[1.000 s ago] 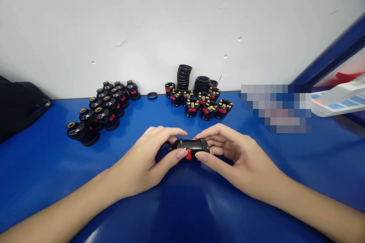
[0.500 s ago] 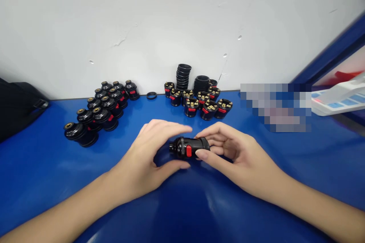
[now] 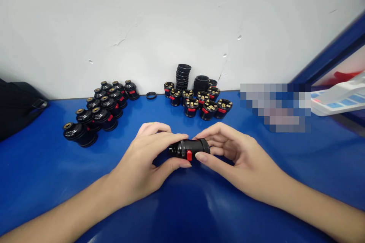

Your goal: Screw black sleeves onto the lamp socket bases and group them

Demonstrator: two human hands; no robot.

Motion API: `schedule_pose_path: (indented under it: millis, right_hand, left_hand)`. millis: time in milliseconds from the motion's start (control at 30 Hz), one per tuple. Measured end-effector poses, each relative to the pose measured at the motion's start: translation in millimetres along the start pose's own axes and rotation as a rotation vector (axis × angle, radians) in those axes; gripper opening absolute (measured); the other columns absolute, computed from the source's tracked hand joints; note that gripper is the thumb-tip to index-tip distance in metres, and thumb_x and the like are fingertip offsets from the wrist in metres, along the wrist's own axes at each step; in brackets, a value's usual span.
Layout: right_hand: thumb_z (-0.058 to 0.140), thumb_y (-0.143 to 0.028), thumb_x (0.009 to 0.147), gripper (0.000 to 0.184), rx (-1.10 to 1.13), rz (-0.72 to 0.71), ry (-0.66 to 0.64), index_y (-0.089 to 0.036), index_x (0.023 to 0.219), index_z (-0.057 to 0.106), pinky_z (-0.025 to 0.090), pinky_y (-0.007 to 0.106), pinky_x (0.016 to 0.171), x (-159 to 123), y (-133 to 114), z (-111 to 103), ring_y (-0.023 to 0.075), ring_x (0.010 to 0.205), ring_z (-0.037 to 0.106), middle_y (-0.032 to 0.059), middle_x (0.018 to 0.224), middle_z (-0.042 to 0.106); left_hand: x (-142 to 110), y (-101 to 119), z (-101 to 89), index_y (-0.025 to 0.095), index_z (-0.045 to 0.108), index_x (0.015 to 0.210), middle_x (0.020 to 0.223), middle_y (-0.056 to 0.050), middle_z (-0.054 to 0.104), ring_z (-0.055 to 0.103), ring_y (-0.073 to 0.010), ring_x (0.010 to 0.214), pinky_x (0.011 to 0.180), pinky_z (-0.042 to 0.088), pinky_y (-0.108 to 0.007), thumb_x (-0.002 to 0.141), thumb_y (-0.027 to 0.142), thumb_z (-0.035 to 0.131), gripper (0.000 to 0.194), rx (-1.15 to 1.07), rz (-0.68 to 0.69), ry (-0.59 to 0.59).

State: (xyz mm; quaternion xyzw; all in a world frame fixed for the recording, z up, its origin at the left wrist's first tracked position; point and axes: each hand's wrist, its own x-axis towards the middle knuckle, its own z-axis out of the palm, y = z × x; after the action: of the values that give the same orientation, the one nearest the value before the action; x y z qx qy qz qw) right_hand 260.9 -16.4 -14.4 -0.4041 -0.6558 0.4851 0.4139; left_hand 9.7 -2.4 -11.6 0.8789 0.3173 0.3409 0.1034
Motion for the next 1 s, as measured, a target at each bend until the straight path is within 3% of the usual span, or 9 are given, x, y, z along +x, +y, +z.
schedule_pose_path:
  millis: [267,467,667,867,1000]
  right_hand:
    - [0.086,-0.037,0.097,0.024,0.083,0.090,-0.019,-0.023,0.108,0.069,0.070,0.025,0.081,0.1,-4.6,0.9,0.0187,0.093,0.085,0.0070,0.110,0.087]
    - [0.079,-0.029,0.101,0.026,-0.096,-0.081,-0.039,-0.027,0.125,0.070,0.066,0.033,0.108,0.3,6.0,-0.4,0.0219,0.120,0.082,0.0061,0.131,0.084]
    - [0.073,-0.020,0.101,0.029,-0.473,-0.287,-0.048,-0.024,0.130,0.076,0.063,0.036,0.113,0.0,8.3,-2.7,0.0242,0.127,0.079,0.0072,0.138,0.082]
    - [0.074,-0.021,0.101,0.024,-0.534,-0.303,-0.055,-0.025,0.124,0.078,0.065,0.032,0.108,1.1,6.6,-3.0,0.0216,0.122,0.081,0.0058,0.132,0.083]
    - [0.073,-0.022,0.102,0.021,-0.539,-0.300,-0.057,-0.025,0.122,0.078,0.064,0.031,0.108,-0.1,6.6,-3.4,0.0206,0.121,0.080,0.0056,0.129,0.084]
  left_hand:
    - [-2.1,-1.8,1.5,0.015,0.064,0.137,0.113,-0.006,0.080,0.068,-0.0196,0.108,0.105,0.052,-0.035,0.104,0.027,0.077,0.037,0.034,0.138,0.052]
    - [-3.7,-4.0,4.3,0.020,0.058,0.150,0.141,-0.009,0.071,0.070,-0.0170,0.129,0.112,0.055,-0.028,0.104,0.012,0.069,0.048,-0.133,0.069,-0.003]
    - [-2.1,-3.6,3.0,0.019,0.057,0.147,0.135,-0.008,0.074,0.070,-0.0172,0.127,0.112,0.053,-0.028,0.102,0.013,0.068,0.046,-0.057,-0.013,0.066]
    - [1.7,-20.0,-3.2,0.020,0.054,0.151,0.134,-0.010,0.075,0.071,-0.0226,0.121,0.108,0.054,-0.040,0.106,0.019,0.062,0.045,0.202,-0.034,0.070]
    - [3.1,-29.4,-9.4,0.017,0.052,0.155,0.151,-0.018,0.064,0.058,-0.0370,0.138,0.118,0.046,-0.058,0.106,0.025,0.064,0.051,0.459,-0.160,0.193]
